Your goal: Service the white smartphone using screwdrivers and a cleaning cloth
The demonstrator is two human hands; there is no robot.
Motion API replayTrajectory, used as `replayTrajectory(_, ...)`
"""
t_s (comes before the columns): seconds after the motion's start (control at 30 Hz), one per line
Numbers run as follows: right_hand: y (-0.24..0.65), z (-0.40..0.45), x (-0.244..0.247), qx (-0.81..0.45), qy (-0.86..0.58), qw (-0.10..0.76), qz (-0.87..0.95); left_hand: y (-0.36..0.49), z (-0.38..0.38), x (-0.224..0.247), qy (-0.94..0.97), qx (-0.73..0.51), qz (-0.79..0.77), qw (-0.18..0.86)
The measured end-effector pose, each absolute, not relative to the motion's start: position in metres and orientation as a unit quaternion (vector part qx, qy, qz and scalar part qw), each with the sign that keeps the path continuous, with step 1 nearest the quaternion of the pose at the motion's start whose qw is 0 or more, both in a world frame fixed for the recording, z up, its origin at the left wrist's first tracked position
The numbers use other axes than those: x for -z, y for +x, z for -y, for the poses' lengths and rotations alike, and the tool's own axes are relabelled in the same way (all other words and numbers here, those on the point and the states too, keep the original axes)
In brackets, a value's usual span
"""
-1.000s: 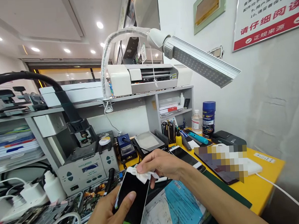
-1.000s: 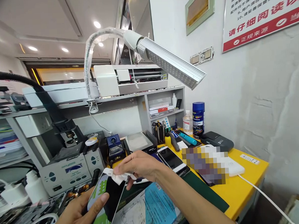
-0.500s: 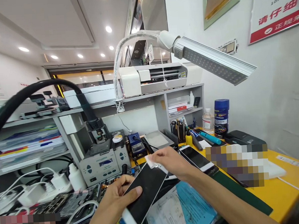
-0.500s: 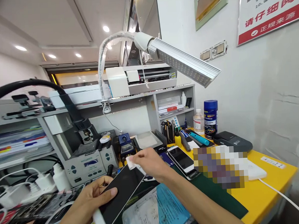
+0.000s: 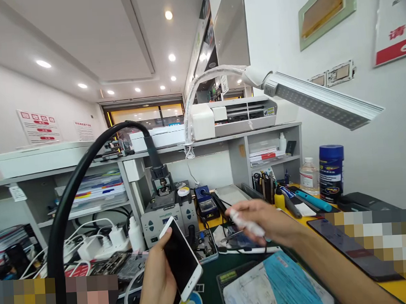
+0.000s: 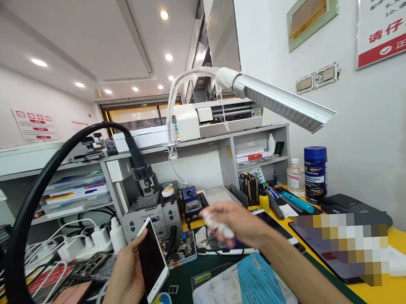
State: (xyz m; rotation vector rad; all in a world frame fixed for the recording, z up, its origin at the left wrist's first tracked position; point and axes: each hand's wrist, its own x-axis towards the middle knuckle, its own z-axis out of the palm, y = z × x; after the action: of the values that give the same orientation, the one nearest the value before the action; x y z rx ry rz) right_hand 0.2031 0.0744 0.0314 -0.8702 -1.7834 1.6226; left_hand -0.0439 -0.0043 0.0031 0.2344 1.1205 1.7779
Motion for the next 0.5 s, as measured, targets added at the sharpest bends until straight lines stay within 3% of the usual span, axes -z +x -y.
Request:
replayTrajectory(0.07, 0.214, -0.104, -0.044, -0.545, -0.390, 0.345, 0.657, -0.044, 0.005, -0.004, 0.086, -0.726, -0.457, 0.507)
replayTrajectory(0.13, 0.213, -0.139, -0.052, -0.492, -0.456, 0.352, 0.653, -0.042, 0.005, -0.003, 0.081, -0.720, -0.453, 0.520)
replayTrajectory(0.5, 0.107, -0.274, -0.032, -0.345, -0.562, 0.119, 0.743, -0.048, -0.003, 0.014, 0.075, -0.756, -0.458, 0.462)
